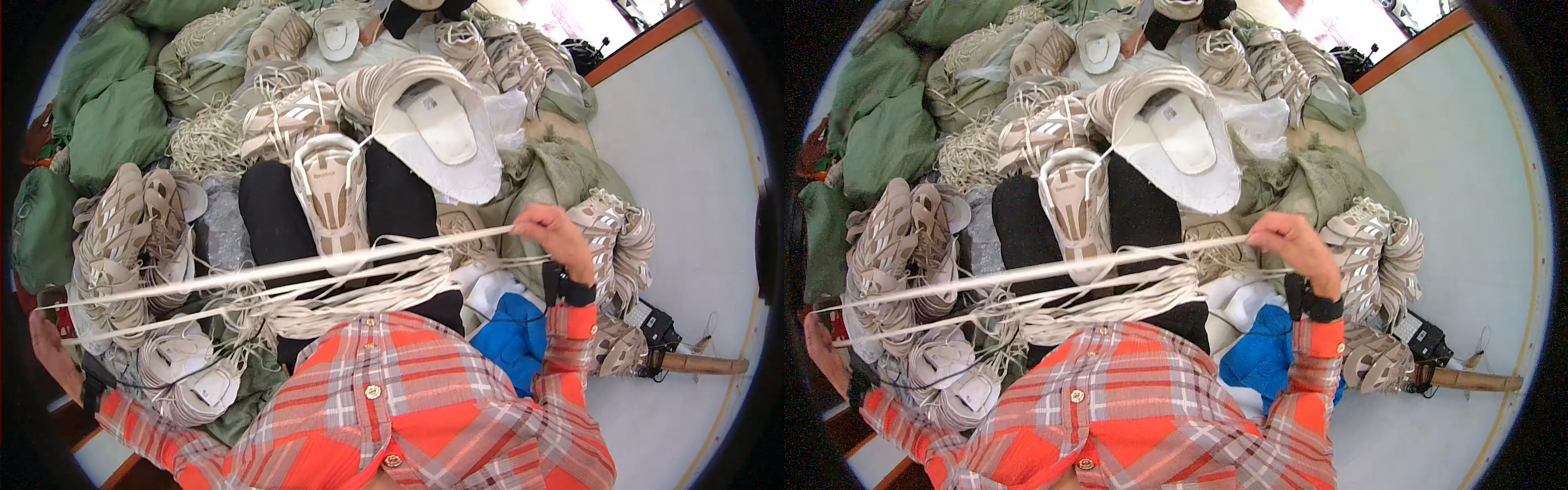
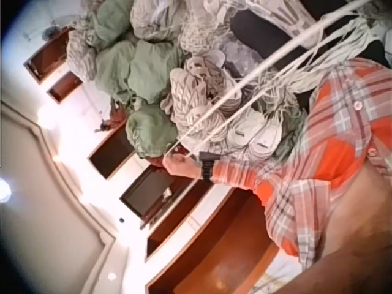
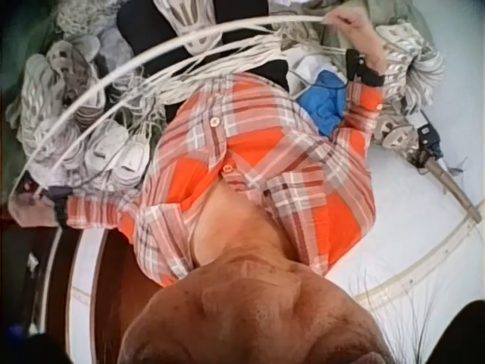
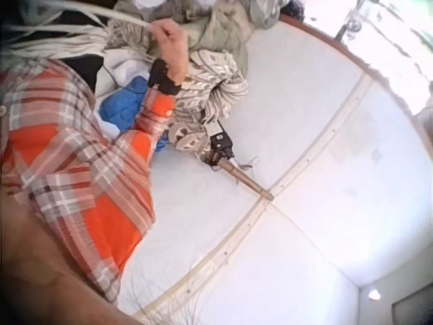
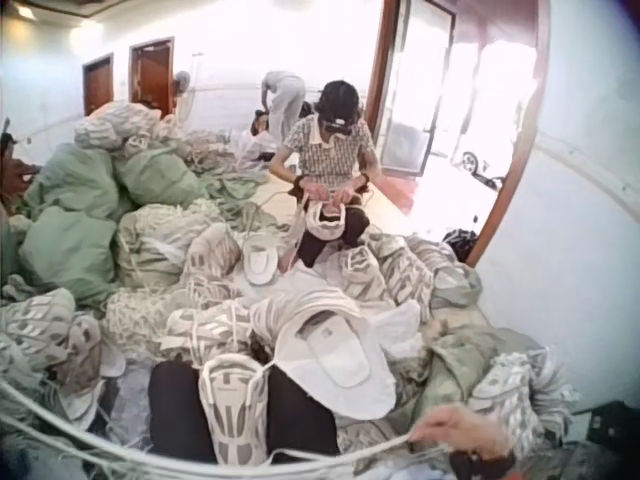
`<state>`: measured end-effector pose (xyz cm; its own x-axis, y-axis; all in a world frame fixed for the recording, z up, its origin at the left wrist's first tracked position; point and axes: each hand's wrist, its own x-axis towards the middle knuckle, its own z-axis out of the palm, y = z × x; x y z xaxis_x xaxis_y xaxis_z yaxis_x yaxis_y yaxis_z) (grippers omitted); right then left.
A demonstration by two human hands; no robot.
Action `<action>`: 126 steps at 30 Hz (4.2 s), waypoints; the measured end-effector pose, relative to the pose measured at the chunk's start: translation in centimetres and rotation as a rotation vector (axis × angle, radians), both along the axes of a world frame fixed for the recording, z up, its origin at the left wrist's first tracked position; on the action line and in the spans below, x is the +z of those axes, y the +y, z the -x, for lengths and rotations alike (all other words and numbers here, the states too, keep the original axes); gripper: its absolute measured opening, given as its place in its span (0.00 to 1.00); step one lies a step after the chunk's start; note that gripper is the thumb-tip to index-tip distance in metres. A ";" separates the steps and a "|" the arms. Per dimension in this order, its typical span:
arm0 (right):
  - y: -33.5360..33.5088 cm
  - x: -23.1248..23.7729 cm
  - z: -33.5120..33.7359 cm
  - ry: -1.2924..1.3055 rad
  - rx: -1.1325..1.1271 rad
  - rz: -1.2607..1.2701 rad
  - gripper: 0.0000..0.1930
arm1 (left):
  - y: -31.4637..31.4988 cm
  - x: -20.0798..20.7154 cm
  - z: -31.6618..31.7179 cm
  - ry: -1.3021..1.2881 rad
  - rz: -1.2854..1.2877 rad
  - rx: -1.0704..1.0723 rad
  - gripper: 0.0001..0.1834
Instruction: Lacing white athletic shoe components and securing them with long cords in a factory setting.
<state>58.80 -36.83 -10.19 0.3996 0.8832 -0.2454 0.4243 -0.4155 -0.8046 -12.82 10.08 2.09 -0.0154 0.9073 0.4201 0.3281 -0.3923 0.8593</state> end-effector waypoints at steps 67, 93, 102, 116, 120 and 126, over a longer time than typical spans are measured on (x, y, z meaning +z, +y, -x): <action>16.0 -12.7 18.6 -0.397 0.111 -0.287 0.15 | -23.9 -25.5 -40.6 0.264 0.400 -0.467 0.19; 16.9 -12.8 18.8 -0.158 -0.042 -0.245 0.09 | -22.4 -25.4 -41.3 0.242 0.276 -0.559 0.22; 15.3 -13.6 18.4 -0.010 -0.096 -0.221 0.11 | -20.9 -25.5 -40.9 0.490 -0.046 -0.883 0.13; 13.0 -3.1 14.0 0.530 0.329 0.437 0.16 | -11.6 -19.8 -30.7 0.103 0.656 -1.205 0.06; 12.7 0.4 15.0 0.809 0.325 0.342 0.15 | -16.5 -20.7 -35.5 -1.156 0.992 -1.092 0.07; 8.4 5.2 13.4 1.111 0.218 0.069 0.14 | -14.0 -25.0 -36.7 -1.484 0.958 -0.699 0.11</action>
<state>45.42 -28.40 -5.03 -0.2306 0.8780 -0.4196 -0.4418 -0.4786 -0.7588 23.87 -3.95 -22.88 0.5813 0.7971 -0.1635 -0.7609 0.6037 0.2379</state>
